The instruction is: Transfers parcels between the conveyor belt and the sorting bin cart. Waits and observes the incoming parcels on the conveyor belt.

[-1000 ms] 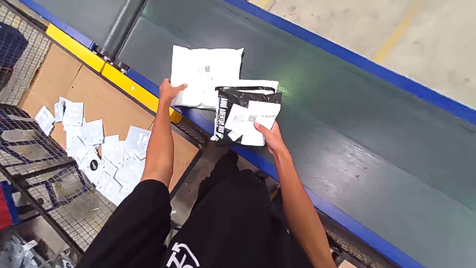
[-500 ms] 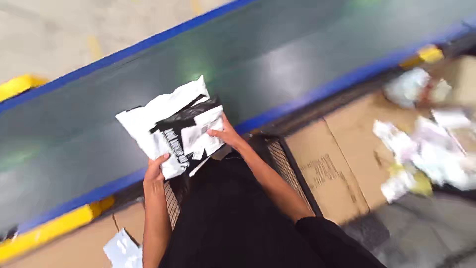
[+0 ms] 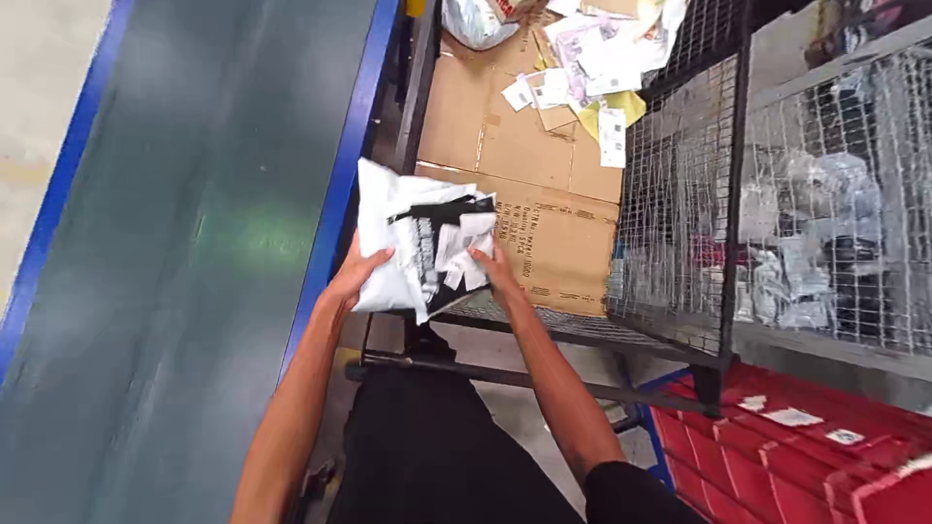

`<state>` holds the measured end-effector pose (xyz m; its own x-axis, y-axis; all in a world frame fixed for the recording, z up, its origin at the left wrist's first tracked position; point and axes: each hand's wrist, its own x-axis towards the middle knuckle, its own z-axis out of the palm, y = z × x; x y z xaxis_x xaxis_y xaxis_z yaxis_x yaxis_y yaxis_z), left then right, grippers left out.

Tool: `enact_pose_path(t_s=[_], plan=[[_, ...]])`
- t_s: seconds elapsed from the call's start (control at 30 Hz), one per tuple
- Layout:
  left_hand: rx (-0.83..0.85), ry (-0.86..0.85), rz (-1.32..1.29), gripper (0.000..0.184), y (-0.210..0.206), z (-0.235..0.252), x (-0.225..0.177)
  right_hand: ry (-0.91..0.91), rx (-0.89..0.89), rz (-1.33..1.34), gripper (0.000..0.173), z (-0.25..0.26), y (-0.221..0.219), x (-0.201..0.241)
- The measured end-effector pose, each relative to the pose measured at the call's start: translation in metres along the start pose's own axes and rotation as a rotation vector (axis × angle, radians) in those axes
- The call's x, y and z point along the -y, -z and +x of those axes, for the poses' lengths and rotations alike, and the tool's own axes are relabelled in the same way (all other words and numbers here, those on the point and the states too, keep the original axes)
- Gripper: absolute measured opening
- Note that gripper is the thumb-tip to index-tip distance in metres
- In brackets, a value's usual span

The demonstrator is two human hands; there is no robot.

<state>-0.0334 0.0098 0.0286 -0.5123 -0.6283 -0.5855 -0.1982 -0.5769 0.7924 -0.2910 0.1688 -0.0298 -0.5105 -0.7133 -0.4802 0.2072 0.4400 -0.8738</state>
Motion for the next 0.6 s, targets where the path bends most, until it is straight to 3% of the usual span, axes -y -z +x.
enact_pose_path(t_s=[0.1, 0.17, 0.23, 0.3, 0.37, 0.47, 0.6], plan=[[0.019, -0.132, 0.1, 0.076, -0.065, 0.095, -0.093, 0.002, -0.17, -0.02, 0.061, 0.082, 0.053, 0.08], [-0.098, -0.385, 0.24, 0.069, -0.097, 0.143, -0.149, 0.142, -0.275, -0.06, 0.072, 0.143, 0.089, 0.143], [-0.2, -0.635, 0.428, 0.066, -0.111, 0.161, -0.189, 0.283, -0.415, -0.145, 0.081, 0.196, 0.118, 0.198], [-0.172, -0.763, 0.538, 0.05, -0.117, 0.147, -0.195, 0.37, -0.474, -0.184, 0.082, 0.221, 0.13, 0.228], [-0.056, -0.789, 0.627, 0.039, -0.11, 0.122, -0.164, 0.423, -0.393, -0.204, 0.073, 0.226, 0.121, 0.232], [-0.014, -0.663, 0.749, 0.032, -0.07, 0.078, -0.062, 0.388, -0.156, -0.361, 0.069, 0.204, 0.083, 0.178], [-0.342, -0.503, 0.615, 0.028, 0.012, -0.024, 0.082, 0.246, 0.055, -0.457, 0.066, 0.156, 0.023, 0.056]])
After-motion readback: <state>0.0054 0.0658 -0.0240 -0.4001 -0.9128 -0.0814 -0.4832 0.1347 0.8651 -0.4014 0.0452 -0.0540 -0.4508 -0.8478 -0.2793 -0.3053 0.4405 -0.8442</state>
